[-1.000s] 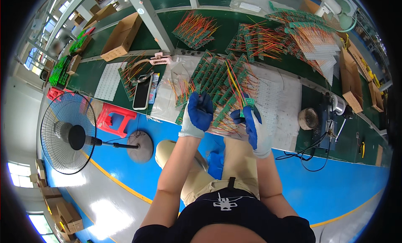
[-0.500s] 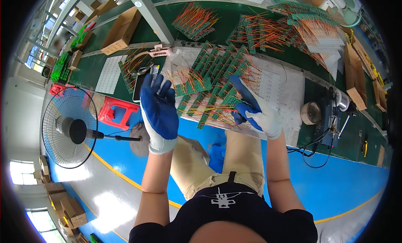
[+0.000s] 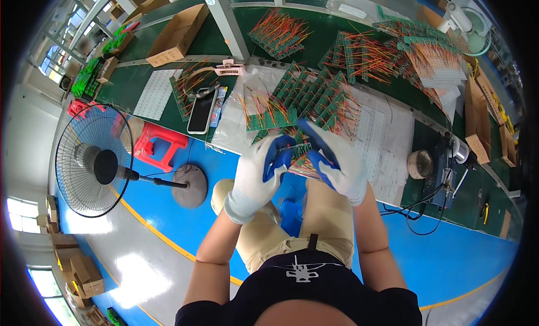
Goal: The person organizes circuit boards with attached wiring by hand, grouping them on a work surface.
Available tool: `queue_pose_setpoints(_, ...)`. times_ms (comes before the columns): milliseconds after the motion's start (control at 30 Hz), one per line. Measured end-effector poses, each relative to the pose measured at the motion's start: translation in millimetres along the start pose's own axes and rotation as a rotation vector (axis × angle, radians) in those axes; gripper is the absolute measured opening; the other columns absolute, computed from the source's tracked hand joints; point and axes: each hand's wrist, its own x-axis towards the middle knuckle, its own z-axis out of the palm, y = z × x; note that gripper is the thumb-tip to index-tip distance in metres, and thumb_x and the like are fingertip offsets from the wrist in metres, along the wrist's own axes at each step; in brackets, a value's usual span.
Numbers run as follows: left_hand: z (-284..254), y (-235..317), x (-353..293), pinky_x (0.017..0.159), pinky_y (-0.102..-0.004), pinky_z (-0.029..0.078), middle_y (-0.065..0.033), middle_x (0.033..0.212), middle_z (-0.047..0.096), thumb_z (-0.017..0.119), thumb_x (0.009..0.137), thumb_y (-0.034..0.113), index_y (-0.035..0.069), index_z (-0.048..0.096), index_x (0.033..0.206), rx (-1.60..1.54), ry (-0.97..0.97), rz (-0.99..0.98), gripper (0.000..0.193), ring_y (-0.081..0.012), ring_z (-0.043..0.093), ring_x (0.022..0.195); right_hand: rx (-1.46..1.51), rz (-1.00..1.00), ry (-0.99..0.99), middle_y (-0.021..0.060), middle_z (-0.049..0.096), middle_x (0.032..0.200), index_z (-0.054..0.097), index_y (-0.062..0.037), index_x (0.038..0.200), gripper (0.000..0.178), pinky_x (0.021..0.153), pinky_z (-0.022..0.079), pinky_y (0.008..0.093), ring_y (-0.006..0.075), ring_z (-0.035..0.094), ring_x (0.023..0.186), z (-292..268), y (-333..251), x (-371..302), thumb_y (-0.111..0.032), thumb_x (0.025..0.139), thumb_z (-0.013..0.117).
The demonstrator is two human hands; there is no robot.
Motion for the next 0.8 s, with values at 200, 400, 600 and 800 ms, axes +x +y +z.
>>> queue_pose_setpoints(200, 11.7, -9.3, -4.1, 0.069, -0.0347, 0.048, -0.0205, 0.089, 0.061, 0.055, 0.072, 0.003, -0.002, 0.053, 0.111, 0.023, 0.023, 0.013, 0.039, -0.038, 0.059, 0.076, -0.259, 0.004, -0.113, 0.0182, 0.061, 0.106, 0.052, -0.006, 0.124, 0.051, 0.082, 0.047, 0.0378, 0.0358, 0.058, 0.094, 3.8, 9.3, 3.0, -0.011, 0.076, 0.065)
queue_pose_setpoints(400, 27.9, -9.6, 2.0, 0.063, -0.0354, 0.049, -0.0179, 0.085, 0.062, 0.06, 0.069, -0.003, 0.004, 0.057, 0.106, 0.183, 0.168, -0.073, 0.038, -0.036, 0.06, 0.075, -0.53, -0.015, 0.06, 0.016, 0.063, 0.096, 0.054, -0.0062, 0.12, 0.048, 0.074, 0.049, 0.0396, 0.0336, 0.061, 0.085, 21.7, 26.6, 2.0, -0.008, 0.074, 0.064)
queue_pose_setpoints(600, 39.1, -25.8, 17.5, 0.06, -0.0382, 0.048, -0.017, 0.075, 0.061, 0.061, 0.07, -0.001, 0.004, 0.059, 0.096, 0.268, 0.306, -0.141, 0.027, -0.0356, 0.061, 0.071, -0.722, -0.029, 0.206, 0.0145, 0.063, 0.082, 0.056, -0.004, 0.115, 0.04, 0.067, 0.048, 0.0405, 0.0327, 0.061, 0.076, 36.2, 43.7, 21.6, -0.009, 0.076, 0.063)
queue_pose_setpoints(800, 41.9, -44.1, 33.8, 0.059, -0.0376, 0.048, -0.0163, 0.081, 0.063, 0.06, 0.076, 0.004, 0.002, 0.057, 0.099, 0.325, 0.329, -0.055, 0.023, -0.0333, 0.061, 0.066, -0.317, 0.074, 0.326, 0.0173, 0.065, 0.094, 0.06, -0.003, 0.112, 0.032, 0.07, 0.05, 0.0347, 0.0288, 0.064, 0.081, 26.3, 57.4, 35.5, -0.018, 0.084, 0.061)
